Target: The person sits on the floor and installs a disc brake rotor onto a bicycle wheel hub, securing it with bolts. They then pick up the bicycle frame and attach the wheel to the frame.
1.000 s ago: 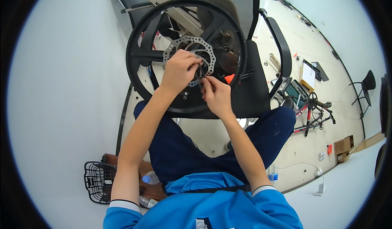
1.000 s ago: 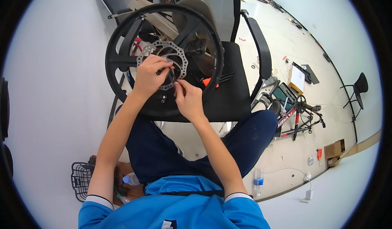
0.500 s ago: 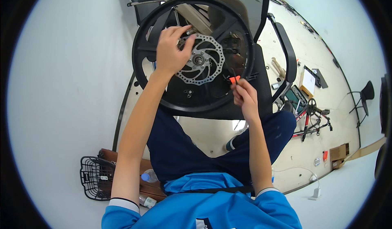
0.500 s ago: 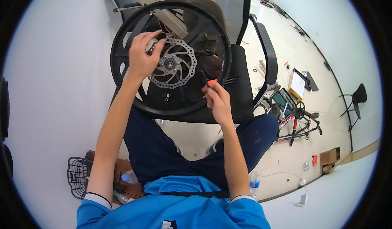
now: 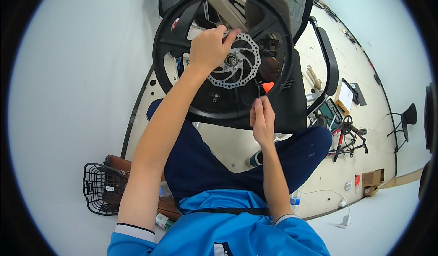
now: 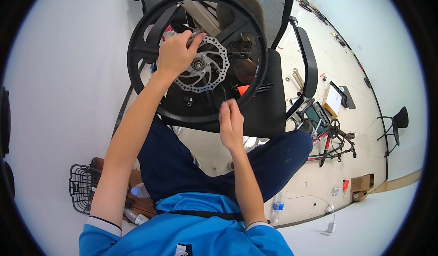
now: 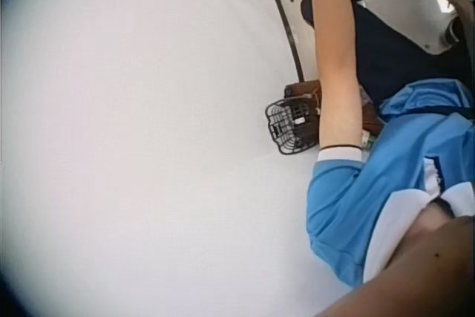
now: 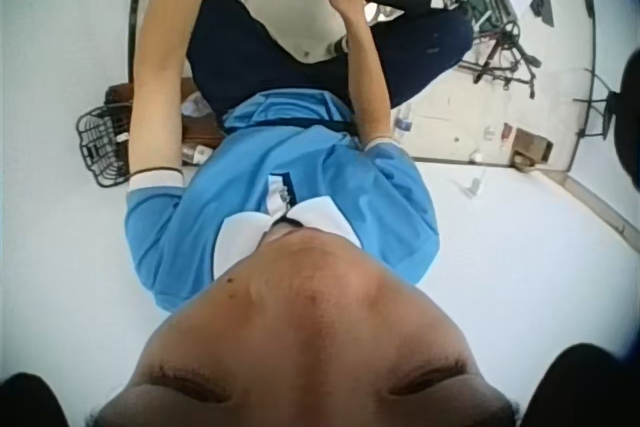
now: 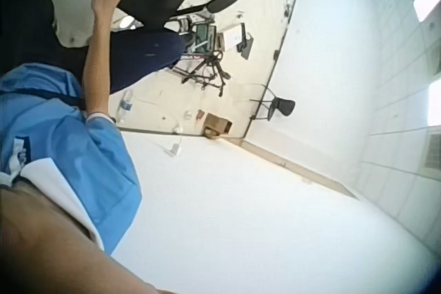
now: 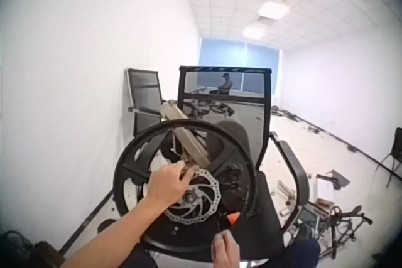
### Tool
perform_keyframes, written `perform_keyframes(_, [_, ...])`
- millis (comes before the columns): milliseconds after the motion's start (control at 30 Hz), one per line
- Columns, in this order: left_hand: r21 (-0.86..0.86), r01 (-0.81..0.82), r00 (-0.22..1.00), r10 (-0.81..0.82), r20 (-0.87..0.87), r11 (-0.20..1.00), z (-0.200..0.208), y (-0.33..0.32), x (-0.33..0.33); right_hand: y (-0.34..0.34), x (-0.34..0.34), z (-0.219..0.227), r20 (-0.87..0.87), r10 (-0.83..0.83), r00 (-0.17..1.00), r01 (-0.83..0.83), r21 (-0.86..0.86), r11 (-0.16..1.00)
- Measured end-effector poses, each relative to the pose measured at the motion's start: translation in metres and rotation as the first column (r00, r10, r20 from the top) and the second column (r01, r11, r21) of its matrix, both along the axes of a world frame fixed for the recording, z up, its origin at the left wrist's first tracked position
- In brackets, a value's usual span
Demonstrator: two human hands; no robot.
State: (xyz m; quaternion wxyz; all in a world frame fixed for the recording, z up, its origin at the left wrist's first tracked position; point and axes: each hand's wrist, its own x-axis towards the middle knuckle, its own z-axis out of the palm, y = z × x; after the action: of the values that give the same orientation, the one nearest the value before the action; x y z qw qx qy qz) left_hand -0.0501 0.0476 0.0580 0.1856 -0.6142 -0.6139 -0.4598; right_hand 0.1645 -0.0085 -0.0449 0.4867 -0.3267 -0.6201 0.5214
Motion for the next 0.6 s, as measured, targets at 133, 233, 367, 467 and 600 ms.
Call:
perform_keyframes(133, [0.017,0.005,1.0,-0.005,0.013,1.0,0.0,0.002,0.0,0.026,-0.016,0.029,0.265,-0.084,0.961,-0.024,0.38,0.925])
perform_keyframes(233, [0.058,-0.014,0.999,0.017,-0.047,0.998,-0.004,0.002,0.0,0.039,-0.017,0.04,0.381,-0.167,0.909,-0.089,0.569,0.817])
perform_keyframes(367, [0.018,-0.021,0.999,0.022,-0.032,1.0,-0.001,0.003,0.001,0.057,-0.01,0.051,0.48,-0.233,0.846,-0.2,0.69,0.695])
perform_keyframes(467, [0.024,-0.025,0.999,0.026,-0.032,0.999,-0.002,0.002,0.0,0.064,-0.006,0.051,0.494,-0.202,0.845,-0.243,0.693,0.679])
perform_keyframes(600, [-0.004,-0.023,0.999,0.023,-0.029,1.0,-0.002,0.002,0.001,0.064,-0.003,0.06,0.52,-0.157,0.84,-0.277,0.658,0.7])
